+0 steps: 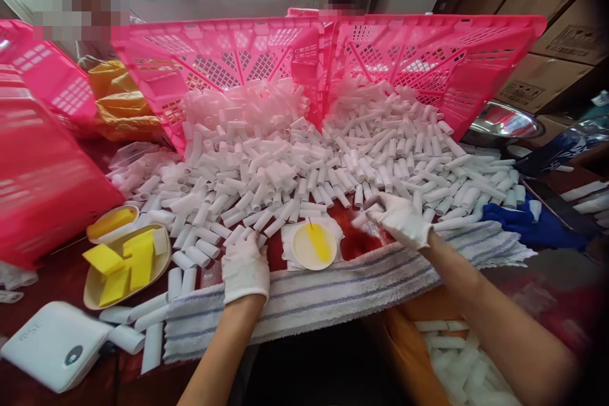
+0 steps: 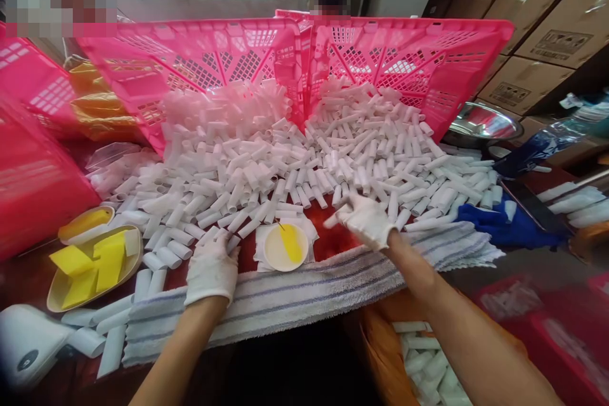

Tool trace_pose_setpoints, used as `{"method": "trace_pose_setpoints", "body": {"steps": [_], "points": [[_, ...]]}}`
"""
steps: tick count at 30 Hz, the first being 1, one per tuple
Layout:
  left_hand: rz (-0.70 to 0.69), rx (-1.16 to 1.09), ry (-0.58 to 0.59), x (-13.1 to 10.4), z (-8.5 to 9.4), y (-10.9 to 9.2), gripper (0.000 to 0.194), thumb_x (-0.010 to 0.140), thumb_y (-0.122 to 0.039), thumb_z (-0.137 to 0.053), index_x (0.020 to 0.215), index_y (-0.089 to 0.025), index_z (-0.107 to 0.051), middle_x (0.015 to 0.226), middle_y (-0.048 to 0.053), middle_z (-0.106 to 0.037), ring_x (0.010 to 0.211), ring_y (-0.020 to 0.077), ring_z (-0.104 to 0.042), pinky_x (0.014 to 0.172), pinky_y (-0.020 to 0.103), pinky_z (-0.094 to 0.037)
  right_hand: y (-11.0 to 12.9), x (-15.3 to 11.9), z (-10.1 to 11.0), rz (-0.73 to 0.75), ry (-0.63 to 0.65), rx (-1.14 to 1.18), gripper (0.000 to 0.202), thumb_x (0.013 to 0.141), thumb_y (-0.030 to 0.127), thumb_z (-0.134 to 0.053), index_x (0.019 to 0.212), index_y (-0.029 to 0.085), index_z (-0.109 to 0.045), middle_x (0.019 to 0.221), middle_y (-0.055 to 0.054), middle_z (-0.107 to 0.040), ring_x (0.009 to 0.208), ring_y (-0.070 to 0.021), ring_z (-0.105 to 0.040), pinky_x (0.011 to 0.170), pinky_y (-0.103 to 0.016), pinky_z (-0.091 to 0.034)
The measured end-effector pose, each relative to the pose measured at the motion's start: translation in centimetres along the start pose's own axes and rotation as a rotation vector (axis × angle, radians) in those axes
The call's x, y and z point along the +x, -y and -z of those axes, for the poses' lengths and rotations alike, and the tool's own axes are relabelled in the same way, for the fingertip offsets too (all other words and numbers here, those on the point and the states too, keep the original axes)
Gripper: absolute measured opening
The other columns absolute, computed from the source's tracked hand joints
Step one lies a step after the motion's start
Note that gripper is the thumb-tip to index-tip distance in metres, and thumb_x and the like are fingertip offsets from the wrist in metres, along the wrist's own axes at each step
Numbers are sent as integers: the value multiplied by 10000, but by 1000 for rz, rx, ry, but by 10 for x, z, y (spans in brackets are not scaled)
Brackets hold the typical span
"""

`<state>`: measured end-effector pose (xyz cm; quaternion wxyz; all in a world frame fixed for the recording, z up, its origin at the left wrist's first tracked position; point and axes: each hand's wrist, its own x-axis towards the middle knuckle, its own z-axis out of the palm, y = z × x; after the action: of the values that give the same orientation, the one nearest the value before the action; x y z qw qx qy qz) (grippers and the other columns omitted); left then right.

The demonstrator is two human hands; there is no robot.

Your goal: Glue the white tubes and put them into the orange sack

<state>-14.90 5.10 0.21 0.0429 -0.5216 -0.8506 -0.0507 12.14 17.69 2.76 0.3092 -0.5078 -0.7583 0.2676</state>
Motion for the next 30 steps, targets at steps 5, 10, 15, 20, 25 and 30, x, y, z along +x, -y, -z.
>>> {"method": "trace_pose_setpoints", "body": {"steps": [5,10,15,20,25,30], "points": [[46,-62,59,0,1,2,351,841,-349,-434,1073,-165,-624,939,143,-613,881,312,-543,727,407,-427,25,-21,-47,-119,361,548,404,788,412,-570,1046,105,-618,805,-79,-686,628,-137,-623,562,-248,-504],[62,-450,13,-5,3,6,370,824,-385,-474,1097,-162,-590,1035,133,-625,968,290,-560,834,398,-436,5,-20,-67,178,217,399,276,782,335,-588,968,151,-675,955,-88,-679,887,-185,-635,816,-317,-515],[120,-910,199,-12,2,-7,413,832,-485,-447,1092,-180,-551,983,94,-670,897,218,-626,817,339,-469,-5,-28,-64,169,248,338,328,827,341,-559,1097,170,-632,1070,-86,-662,976,-191,-625,869,-316,-513],[93,-911,248,-11,-1,-18,373,821,-407,-483,1097,-164,-548,1017,108,-666,926,220,-621,849,347,-459,-8,-33,-64,385,142,248,201,836,282,-549,977,219,-677,893,-57,-673,830,-161,-634,773,-297,-531],[106,-922,242,-11,-3,-16,352,802,-359,-514,1092,-162,-550,1020,100,-664,928,205,-617,862,328,-452,-12,-38,-64,382,134,194,303,841,267,-554,1132,212,-616,951,-70,-658,818,-155,-632,725,-272,-531],[94,-938,227,-14,-1,-14,358,788,-361,-526,1088,-168,-553,1015,91,-663,919,199,-613,861,328,-450,-13,-42,-62,471,110,96,199,834,279,-564,993,234,-674,851,-52,-669,798,-153,-624,754,-281,-510]]}}
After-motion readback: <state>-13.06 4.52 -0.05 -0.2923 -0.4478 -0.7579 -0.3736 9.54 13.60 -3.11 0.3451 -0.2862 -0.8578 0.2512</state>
